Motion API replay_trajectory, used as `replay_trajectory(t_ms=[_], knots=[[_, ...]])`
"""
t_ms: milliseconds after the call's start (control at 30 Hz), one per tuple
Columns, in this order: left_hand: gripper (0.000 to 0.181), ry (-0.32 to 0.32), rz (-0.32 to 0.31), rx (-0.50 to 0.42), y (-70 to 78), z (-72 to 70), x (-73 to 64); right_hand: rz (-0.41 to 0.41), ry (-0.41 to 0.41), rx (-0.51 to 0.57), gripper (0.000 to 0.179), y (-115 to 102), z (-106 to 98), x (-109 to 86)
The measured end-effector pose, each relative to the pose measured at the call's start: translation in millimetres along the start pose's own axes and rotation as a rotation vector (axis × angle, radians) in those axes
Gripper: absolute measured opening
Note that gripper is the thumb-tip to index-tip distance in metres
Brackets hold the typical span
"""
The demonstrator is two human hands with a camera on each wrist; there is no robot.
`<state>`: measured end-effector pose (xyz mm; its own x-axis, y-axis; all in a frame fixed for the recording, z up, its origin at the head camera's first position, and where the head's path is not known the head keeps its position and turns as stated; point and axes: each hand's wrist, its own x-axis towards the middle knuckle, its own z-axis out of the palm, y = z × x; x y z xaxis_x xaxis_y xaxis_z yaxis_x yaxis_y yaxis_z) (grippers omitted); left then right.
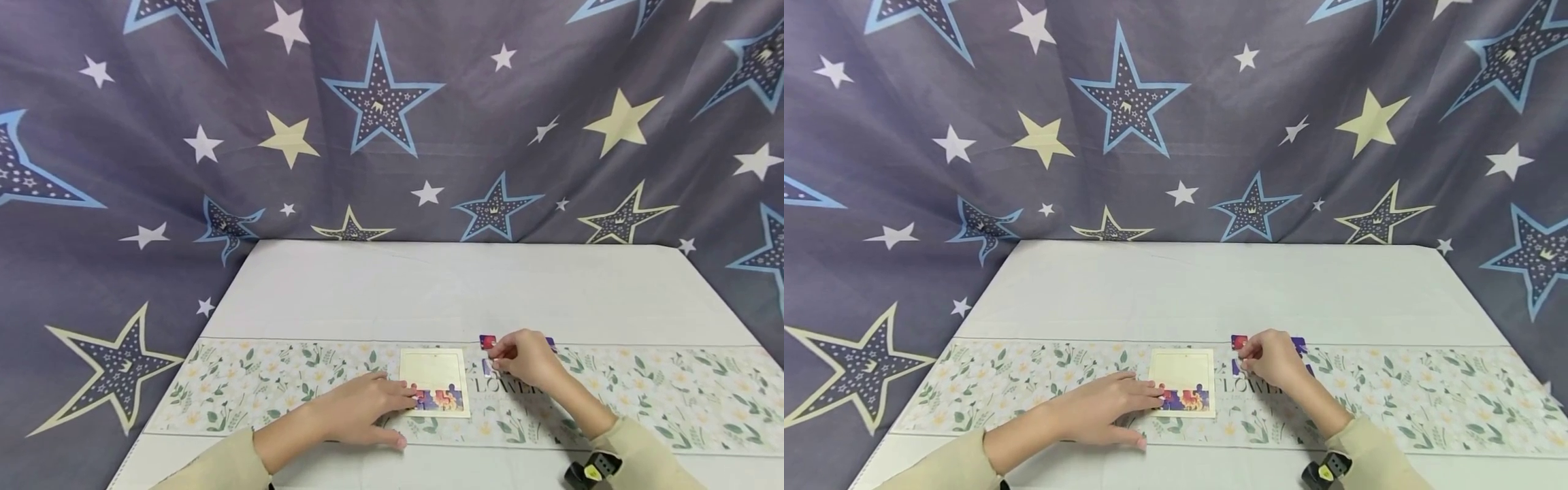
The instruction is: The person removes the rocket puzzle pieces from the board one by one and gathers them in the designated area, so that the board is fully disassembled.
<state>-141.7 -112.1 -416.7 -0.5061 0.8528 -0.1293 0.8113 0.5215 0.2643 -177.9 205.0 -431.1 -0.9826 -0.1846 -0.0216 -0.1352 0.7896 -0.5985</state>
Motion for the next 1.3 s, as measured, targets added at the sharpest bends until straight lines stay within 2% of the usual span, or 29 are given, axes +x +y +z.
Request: replay_trajectory(t_ms=[300, 533, 667, 833, 967, 1100, 1200, 1300], knots=[[0.05, 0.019, -0.052, -0.069, 2.0, -2.2, 5.0, 0.008, 0.014, -0.001, 0.007, -3, -1, -0.8], [0.039, 0.061, -0.065, -0.101, 2.9, -2.8, 6.2, -0.081, 0.003, 0.022, 0.008, -13, 1, -6.5], [0.034, 0.069, -0.081, -0.13, 2.4, -2.9, 9.3, -0.127, -0.027, 0.046, 0.01, -19, 5, -9.7], [0.035, 0.074, -0.07, -0.131, 1.8, -2.7, 12.6, -0.217, -0.089, 0.073, 0.011, -24, 12, -12.1], [0.042, 0.074, -0.023, -0.098, 0.9, -1.8, 13.7, -0.272, -0.151, 0.109, 0.011, -27, 18, -12.1], [0.052, 0.022, 0.043, -0.01, 0.3, -0.1, 13.1, -0.283, -0.191, 0.148, 0.01, -30, 23, -10.8], [0.058, -0.024, 0.066, 0.053, 0.7, 1.2, 12.6, -0.285, -0.202, 0.156, 0.011, -32, 26, -9.7], [0.06, -0.043, 0.073, 0.088, 1.3, 2.1, 12.2, -0.292, -0.2, 0.147, 0.011, -33, 29, -9.0]])
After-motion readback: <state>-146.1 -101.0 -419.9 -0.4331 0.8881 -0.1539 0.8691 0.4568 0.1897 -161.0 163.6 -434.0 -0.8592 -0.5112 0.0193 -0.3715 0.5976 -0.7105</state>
